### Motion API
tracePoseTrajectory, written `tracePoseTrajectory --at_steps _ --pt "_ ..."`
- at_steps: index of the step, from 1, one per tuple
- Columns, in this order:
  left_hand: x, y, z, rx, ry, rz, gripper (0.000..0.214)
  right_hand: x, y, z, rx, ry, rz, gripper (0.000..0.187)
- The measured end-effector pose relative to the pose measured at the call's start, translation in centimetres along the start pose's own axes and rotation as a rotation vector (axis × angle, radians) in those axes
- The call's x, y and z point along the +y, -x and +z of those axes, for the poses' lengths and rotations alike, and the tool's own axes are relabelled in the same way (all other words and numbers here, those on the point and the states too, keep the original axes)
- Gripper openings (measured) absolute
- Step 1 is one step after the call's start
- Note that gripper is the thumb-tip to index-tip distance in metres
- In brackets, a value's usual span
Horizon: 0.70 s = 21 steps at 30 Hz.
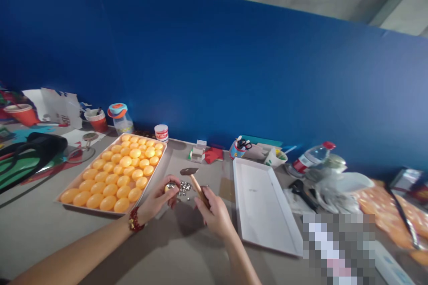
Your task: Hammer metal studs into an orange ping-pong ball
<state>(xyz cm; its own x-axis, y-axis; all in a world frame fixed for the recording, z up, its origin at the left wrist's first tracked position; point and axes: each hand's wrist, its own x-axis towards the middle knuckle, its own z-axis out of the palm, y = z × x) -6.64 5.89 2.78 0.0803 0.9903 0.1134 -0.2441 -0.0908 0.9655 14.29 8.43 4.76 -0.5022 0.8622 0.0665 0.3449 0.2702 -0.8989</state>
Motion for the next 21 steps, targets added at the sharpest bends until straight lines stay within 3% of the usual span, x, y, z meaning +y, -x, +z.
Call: tracePoseTrajectory --at_steps 4,10,21 --pt "-1.0 -0.4 0.0 0.029 0.186 -0.002 0.032 -0.5 0.5 -0.5 -0.044 0.051 -0.015 0.024" --pt "-0.7 -0.4 -0.4 0.036 0.411 -0.030 0.040 -1.3 0.7 -0.1 -0.103 0.143 -0.027 0.022" --pt "-1.4 0.1 -1.2 0.077 0.112 0.005 0.038 -1.6 0.7 -0.1 -0.115 0.223 -0.018 0.020"
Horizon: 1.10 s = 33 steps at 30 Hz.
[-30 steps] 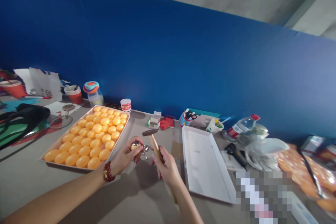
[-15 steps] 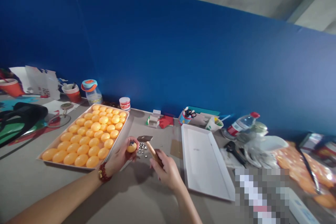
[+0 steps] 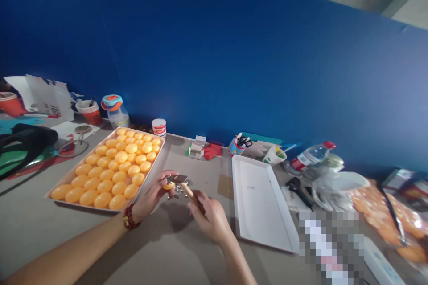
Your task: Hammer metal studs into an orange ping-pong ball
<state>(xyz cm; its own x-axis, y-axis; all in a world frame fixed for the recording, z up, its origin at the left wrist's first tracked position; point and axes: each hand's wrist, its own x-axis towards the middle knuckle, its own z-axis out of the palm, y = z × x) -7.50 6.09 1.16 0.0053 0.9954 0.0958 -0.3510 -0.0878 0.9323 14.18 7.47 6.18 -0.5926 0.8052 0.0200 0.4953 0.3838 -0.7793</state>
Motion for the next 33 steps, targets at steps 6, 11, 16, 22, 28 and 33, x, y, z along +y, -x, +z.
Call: tracePoseTrajectory --at_steps 6,11,16,22,28,33 --pt "0.6 0.0 0.3 0.015 -0.077 0.033 0.031 0.3 0.0 -0.3 0.024 0.096 -0.030 0.019" --pt "1.2 -0.1 0.9 -0.009 -0.142 0.010 0.026 1.1 -0.6 0.6 0.200 0.232 0.049 0.018" --pt "1.1 0.1 0.9 0.030 -0.161 0.008 0.025 2.2 -2.0 1.9 0.179 0.360 0.131 0.016" --pt "1.4 0.6 0.8 -0.126 0.078 0.021 0.024 2.6 -3.2 2.7 0.098 0.460 0.198 0.012" --pt "1.6 0.7 0.6 -0.276 0.172 0.048 0.023 2.5 -3.2 3.3 0.087 0.502 0.181 0.015" --pt "1.6 0.5 0.5 -0.324 0.164 0.085 0.025 2.7 -3.3 3.9 0.069 0.482 0.148 0.014"
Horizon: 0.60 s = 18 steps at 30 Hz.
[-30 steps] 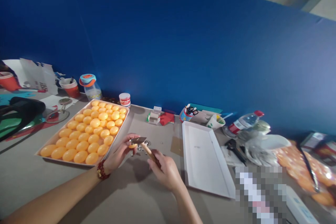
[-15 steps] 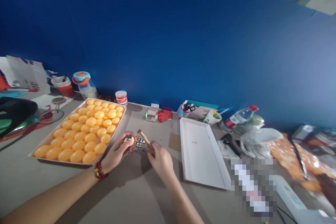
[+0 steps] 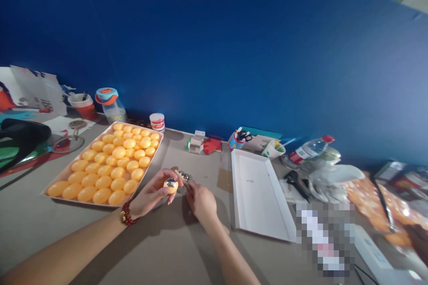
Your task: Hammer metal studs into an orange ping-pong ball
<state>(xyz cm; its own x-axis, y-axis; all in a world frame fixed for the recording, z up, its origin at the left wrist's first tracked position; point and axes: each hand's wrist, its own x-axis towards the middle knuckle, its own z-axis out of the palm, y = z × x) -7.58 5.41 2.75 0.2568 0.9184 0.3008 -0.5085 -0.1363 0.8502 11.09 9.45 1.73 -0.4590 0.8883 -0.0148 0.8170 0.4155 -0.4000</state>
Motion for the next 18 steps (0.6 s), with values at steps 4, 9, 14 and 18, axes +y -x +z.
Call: tracePoseTrajectory --at_steps 4,9,14,18 --pt "0.0 0.1 0.2 -0.023 -0.003 0.056 0.026 0.4 -0.1 -0.2 0.093 -0.063 -0.013 0.010" --pt "0.0 0.4 0.4 -0.051 0.001 0.015 0.029 1.1 -0.1 -1.6 0.193 -0.282 0.059 0.012" --pt "-0.1 0.4 0.3 0.003 0.000 -0.050 0.035 1.1 0.4 -2.7 0.151 -0.752 0.129 0.016" --pt "-0.4 0.3 0.3 0.032 -0.083 -0.058 0.029 0.2 1.0 -2.7 0.060 -1.091 0.174 0.025"
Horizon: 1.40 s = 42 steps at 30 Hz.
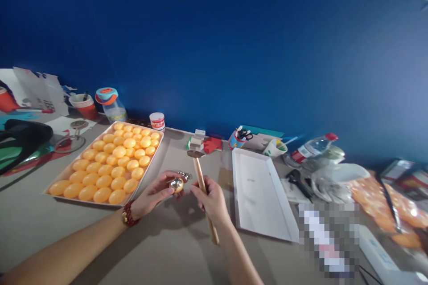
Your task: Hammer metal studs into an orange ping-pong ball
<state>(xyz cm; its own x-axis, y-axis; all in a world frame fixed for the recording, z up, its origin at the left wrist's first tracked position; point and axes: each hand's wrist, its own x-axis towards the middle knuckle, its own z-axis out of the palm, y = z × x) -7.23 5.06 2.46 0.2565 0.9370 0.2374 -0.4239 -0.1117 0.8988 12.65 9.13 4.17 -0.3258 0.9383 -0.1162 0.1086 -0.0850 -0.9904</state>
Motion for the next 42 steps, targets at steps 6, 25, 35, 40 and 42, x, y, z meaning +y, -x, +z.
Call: tracePoseTrajectory --at_steps 6,25,35,40,42 --pt "-0.3 0.0 0.1 0.003 -0.112 0.054 0.030 -0.4 0.8 1.0 -0.069 -0.254 0.087 0.031" --pt "-0.7 -0.1 0.7 -0.025 -0.011 0.005 0.042 -0.1 0.8 0.7 -0.193 -0.538 0.168 0.025" --pt "-1.5 -0.2 0.7 0.048 -0.014 -0.043 0.039 -0.4 1.0 1.4 -0.232 -0.514 0.224 0.032" --pt "-1.2 -0.2 0.8 0.065 -0.031 -0.075 0.036 -0.5 1.1 1.5 -0.197 -0.478 0.217 0.033" --pt "-1.1 -0.2 0.9 0.065 -0.037 -0.078 0.035 -0.5 1.1 1.6 -0.194 -0.476 0.210 0.033"
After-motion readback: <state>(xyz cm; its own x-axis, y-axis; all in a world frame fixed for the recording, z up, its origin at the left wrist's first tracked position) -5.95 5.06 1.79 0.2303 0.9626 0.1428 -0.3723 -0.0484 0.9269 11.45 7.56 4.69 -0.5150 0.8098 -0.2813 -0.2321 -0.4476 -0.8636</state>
